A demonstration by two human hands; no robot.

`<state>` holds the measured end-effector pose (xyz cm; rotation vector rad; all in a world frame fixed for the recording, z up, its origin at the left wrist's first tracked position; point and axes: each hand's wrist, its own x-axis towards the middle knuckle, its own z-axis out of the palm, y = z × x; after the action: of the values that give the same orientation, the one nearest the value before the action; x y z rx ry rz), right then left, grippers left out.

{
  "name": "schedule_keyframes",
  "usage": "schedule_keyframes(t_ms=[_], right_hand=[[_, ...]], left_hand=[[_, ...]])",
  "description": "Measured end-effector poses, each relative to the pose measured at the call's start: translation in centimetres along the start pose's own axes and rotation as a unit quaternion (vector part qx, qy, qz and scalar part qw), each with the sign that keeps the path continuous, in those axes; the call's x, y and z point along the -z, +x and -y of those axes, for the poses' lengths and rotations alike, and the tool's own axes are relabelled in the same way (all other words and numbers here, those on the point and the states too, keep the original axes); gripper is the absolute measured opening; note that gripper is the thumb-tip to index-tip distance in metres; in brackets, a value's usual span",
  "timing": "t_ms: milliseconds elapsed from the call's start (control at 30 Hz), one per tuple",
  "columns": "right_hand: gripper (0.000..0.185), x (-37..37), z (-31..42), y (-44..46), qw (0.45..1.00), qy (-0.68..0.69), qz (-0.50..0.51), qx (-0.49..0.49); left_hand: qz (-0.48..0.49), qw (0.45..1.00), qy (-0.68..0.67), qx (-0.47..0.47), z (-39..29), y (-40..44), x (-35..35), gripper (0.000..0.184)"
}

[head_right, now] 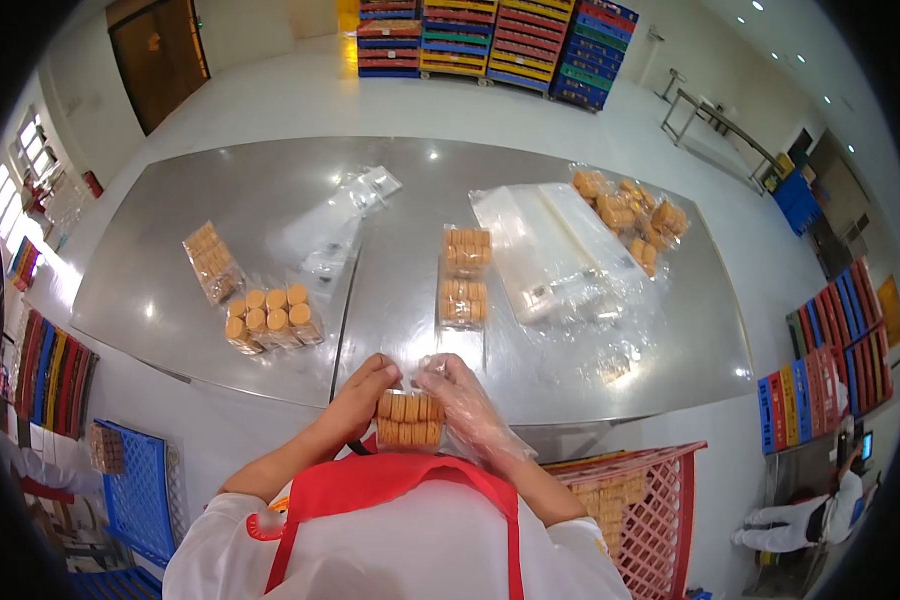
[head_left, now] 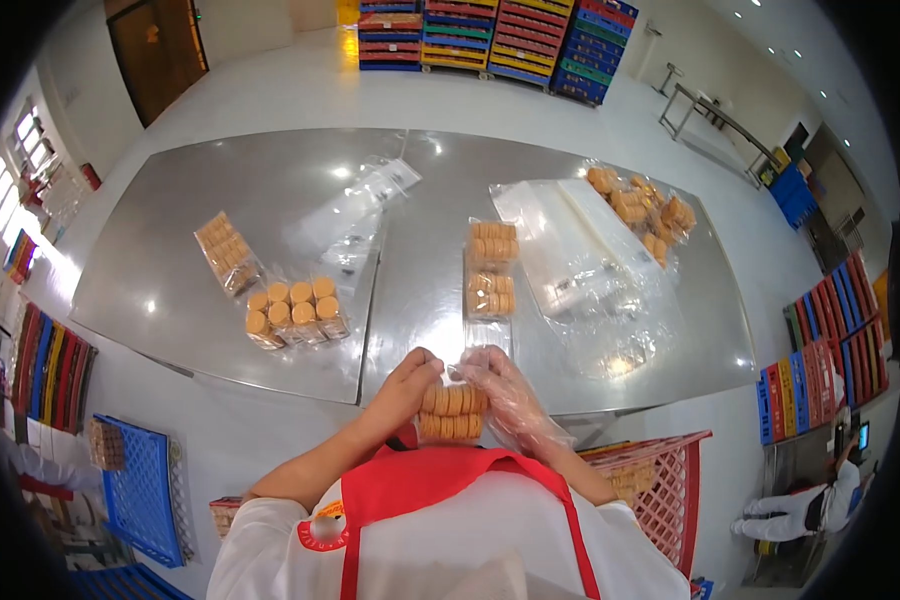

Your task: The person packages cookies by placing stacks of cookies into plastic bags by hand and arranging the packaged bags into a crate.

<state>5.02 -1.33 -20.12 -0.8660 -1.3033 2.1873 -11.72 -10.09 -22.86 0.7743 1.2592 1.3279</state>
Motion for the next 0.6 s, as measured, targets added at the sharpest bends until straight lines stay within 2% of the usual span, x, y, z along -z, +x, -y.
schedule_keyframes(t_ms=[33, 133, 167, 233, 333, 433, 533, 600], right_hand=[[0.027, 0.4, -0.5, 0.4, 1.0, -0.007, 0.001, 0.022], [0.014, 0.7, -0.2, 0.3, 1.0, -0.008, 0.0, 0.013], [0.012, 0.6, -0.1, 0.3, 0.997, -0.05, 0.006, 0.059], [0.007, 0.4, 0.2, 0.1, 0.979, -0.134, 0.018, 0.15], [0.007, -0.6, 1.9, -0.4, 0.868, -0.366, 0.003, 0.336], [0.011, -1.5, 0.6, 1.0, 0.965, -0.104, 0.017, 0.242], [0.009, -3.7, 2.3, 0.9, 0.999, -0.037, 0.016, 0.036], [0.012, -2.4, 0.9, 1.9, 0.996, -0.067, 0.059, 0.015]], left_hand=[[-0.005, 1.0, -0.011, 0.017, -0.1, -0.1, 0.4, 0.02], [-0.049, 0.994, 0.08, -0.051, -0.5, -0.9, 0.4, 0.015], [-0.083, 0.97, 0.169, -0.155, -0.9, -1.2, 0.3, 0.014], [-0.15, 0.862, 0.334, -0.352, -2.6, -2.1, -0.1, 0.012], [-0.166, 0.829, 0.359, -0.395, -3.3, -2.6, 0.0, 0.01], [-0.201, 0.864, 0.266, -0.377, -3.3, -2.5, -0.4, 0.012], [-0.238, 0.883, 0.209, -0.346, -1.6, -2.2, 0.3, 0.014], [-0.241, 0.905, 0.181, -0.301, 0.2, -2.4, 0.5, 0.02]])
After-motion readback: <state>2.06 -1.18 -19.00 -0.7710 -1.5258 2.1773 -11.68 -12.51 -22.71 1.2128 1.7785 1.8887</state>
